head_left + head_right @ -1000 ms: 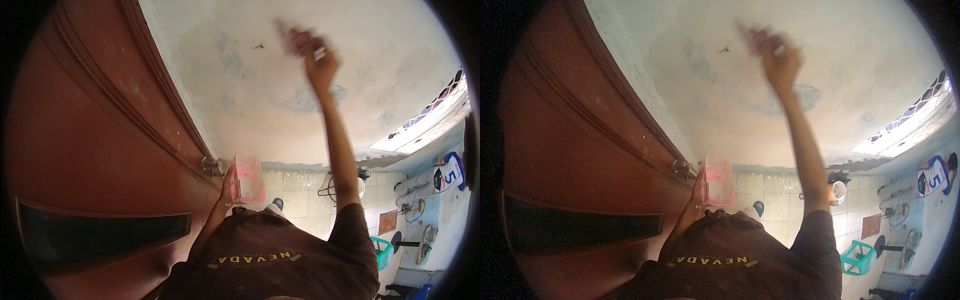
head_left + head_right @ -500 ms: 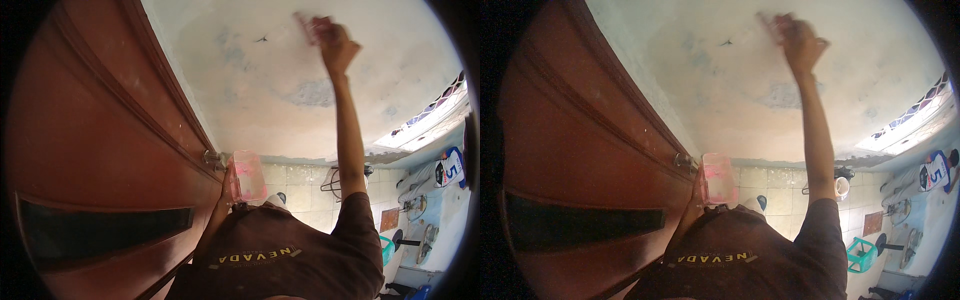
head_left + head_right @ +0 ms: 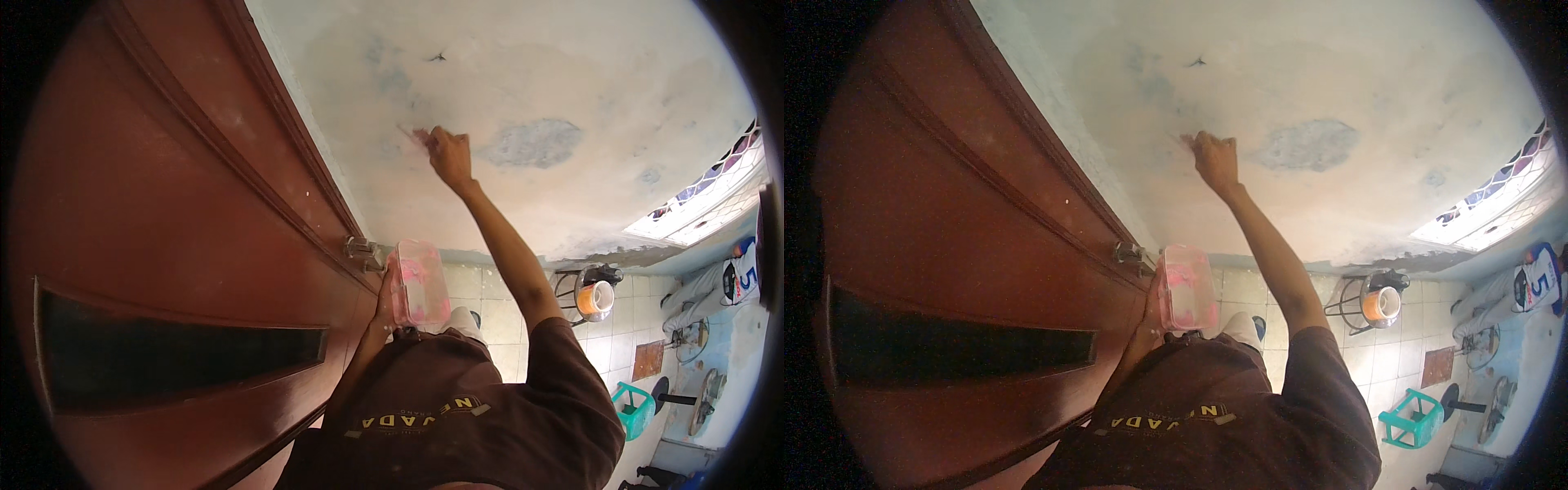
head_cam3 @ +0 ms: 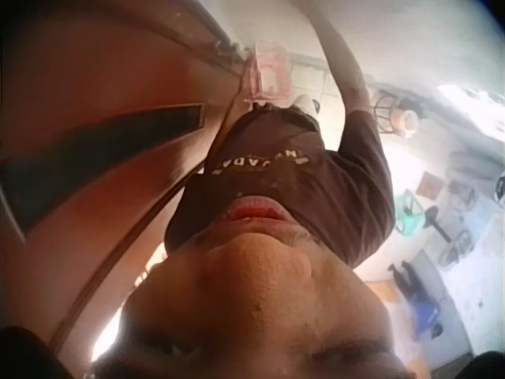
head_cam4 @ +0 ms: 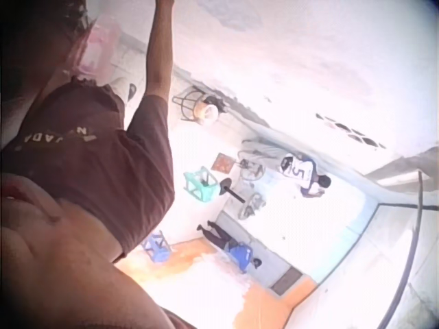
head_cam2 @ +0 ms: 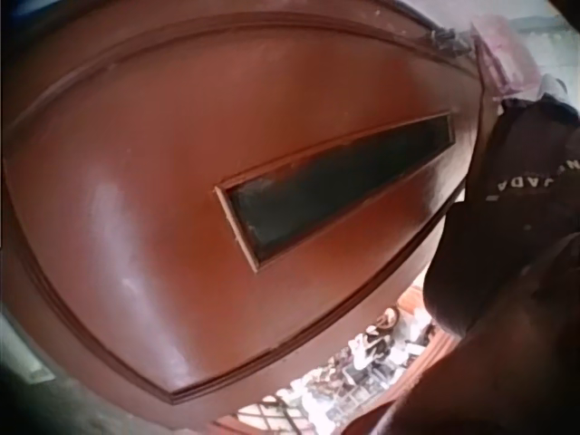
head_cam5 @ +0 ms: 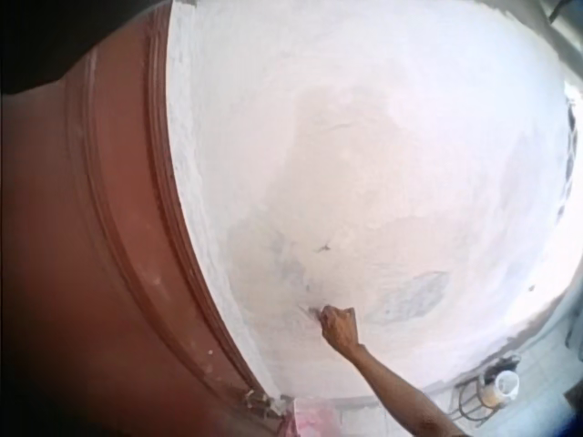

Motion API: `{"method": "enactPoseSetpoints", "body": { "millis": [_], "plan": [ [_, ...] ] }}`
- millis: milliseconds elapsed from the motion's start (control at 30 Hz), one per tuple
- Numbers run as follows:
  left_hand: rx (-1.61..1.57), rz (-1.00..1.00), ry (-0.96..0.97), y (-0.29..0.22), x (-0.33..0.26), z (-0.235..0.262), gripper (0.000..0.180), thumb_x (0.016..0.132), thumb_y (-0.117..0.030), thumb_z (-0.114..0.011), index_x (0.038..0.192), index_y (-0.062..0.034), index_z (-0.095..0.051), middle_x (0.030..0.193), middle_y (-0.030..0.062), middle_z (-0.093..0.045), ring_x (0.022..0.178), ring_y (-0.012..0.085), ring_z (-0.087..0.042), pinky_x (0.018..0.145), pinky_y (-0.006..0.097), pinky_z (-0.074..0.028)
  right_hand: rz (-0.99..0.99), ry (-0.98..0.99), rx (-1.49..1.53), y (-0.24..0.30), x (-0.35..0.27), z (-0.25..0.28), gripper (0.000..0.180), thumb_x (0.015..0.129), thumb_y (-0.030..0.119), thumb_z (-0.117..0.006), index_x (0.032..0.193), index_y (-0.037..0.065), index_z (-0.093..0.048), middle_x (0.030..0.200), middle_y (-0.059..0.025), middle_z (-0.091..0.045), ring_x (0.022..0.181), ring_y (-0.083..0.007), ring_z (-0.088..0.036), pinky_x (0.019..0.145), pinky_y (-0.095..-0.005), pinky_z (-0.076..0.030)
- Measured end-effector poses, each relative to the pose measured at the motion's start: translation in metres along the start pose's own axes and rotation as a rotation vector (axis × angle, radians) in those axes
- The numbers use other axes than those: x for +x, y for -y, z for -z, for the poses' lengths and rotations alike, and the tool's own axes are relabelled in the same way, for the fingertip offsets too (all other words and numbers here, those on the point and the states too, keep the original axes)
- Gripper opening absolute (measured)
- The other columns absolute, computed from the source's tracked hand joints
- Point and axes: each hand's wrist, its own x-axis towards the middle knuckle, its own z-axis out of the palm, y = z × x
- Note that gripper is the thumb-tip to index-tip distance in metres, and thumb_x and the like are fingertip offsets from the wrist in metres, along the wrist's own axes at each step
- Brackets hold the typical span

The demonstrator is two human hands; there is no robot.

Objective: The person applies plaster to a ceiling using a spreader, repeatedly taking more plaster from a container.

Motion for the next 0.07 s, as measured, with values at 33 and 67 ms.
{"method": "enactPoseSetpoints", "body": {
  "millis": [33,67],
  "plan": [
    [0.019,-0.013,0.006,0.001,-0.002,0.003,0.051,0.106,-0.051,-0.050,0.143,-0.0170,-0.050,0.135,0.0036,-0.059,0.122,0.0216,-0.058,0.103,0.041,-0.050,0.024,-0.053,0.072,-0.013,0.014,0.003,0.015,0.101,0.022,-0.061,0.097,0.008,-0.066,0.089,-0.0096,-0.074,0.074,-0.0301,-0.067,0.076,-0.0458,-0.041],
    [0.037,-0.034,0.012,0.001,-0.004,0.011,0.056,0.105,-0.052,-0.050,0.149,-0.0167,-0.047,0.139,0.0045,-0.058,0.125,0.0217,-0.058,0.105,0.041,-0.050,-0.043,-0.005,0.232,-0.025,0.036,0.015,0.022,0.101,0.027,-0.061,0.113,0.009,-0.069,0.102,-0.0133,-0.077,0.086,-0.0319,-0.073,0.076,-0.0461,-0.041]
  ]
}}
